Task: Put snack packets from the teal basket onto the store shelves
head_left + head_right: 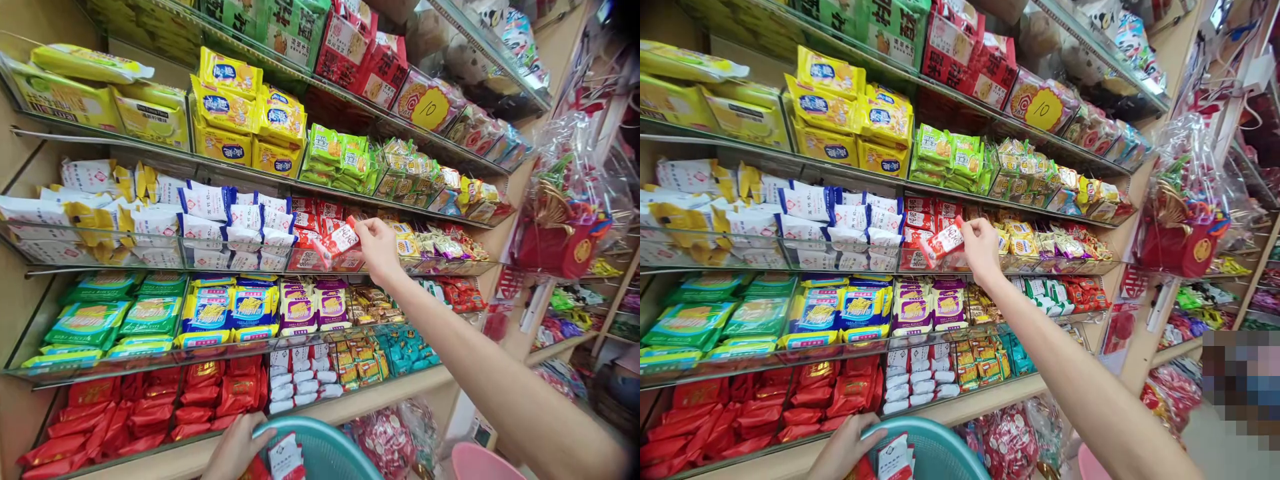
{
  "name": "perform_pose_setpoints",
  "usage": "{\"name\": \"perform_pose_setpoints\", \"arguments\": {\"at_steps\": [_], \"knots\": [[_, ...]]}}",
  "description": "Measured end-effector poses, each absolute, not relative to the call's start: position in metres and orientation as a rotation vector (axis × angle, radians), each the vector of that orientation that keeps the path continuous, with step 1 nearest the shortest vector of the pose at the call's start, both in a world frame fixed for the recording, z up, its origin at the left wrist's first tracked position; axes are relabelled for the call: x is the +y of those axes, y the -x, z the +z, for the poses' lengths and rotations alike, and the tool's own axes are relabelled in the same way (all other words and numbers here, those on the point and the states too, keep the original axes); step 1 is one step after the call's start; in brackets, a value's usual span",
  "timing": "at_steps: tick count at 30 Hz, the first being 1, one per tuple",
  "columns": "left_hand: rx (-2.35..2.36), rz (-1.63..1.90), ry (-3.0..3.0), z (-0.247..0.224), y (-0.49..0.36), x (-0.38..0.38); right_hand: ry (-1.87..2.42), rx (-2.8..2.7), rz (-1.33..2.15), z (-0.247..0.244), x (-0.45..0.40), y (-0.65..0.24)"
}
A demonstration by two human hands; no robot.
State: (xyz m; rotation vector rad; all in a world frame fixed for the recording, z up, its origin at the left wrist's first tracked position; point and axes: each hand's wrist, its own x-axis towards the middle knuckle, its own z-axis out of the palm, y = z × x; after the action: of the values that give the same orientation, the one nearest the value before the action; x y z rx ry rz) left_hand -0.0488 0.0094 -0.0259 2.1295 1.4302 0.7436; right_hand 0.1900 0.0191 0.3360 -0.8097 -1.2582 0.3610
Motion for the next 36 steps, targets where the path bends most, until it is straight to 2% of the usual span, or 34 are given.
{"name": "perform_pose_setpoints", "arguments": {"at_steps": [4,9,14,19,29,36], "knots": [[1.375,0.726,-2.175,-0.021,0.048,0.009,0.939,-1.443,0.623,0.291,-0.031,-0.191],[1.333,0.708,-2.211,-0.015,0.047,0.007,1.091,-1.583,0.938,0.209,-0.072,-0.192],[1.288,0.716,-2.202,-0.015,0.049,0.007,1.165,-1.634,1.03,0.133,-0.084,-0.199],[1.267,0.784,-2.167,-0.016,0.051,0.006,1.234,-1.54,1.214,0.079,-0.084,-0.202],[1.305,0.759,-2.216,-0.015,0.051,0.005,1.203,-1.645,1.491,0.037,-0.096,-0.177],[1.303,0.777,-2.213,-0.018,0.05,0.005,1.109,-1.906,1.445,0.017,-0.098,-0.151]]}}
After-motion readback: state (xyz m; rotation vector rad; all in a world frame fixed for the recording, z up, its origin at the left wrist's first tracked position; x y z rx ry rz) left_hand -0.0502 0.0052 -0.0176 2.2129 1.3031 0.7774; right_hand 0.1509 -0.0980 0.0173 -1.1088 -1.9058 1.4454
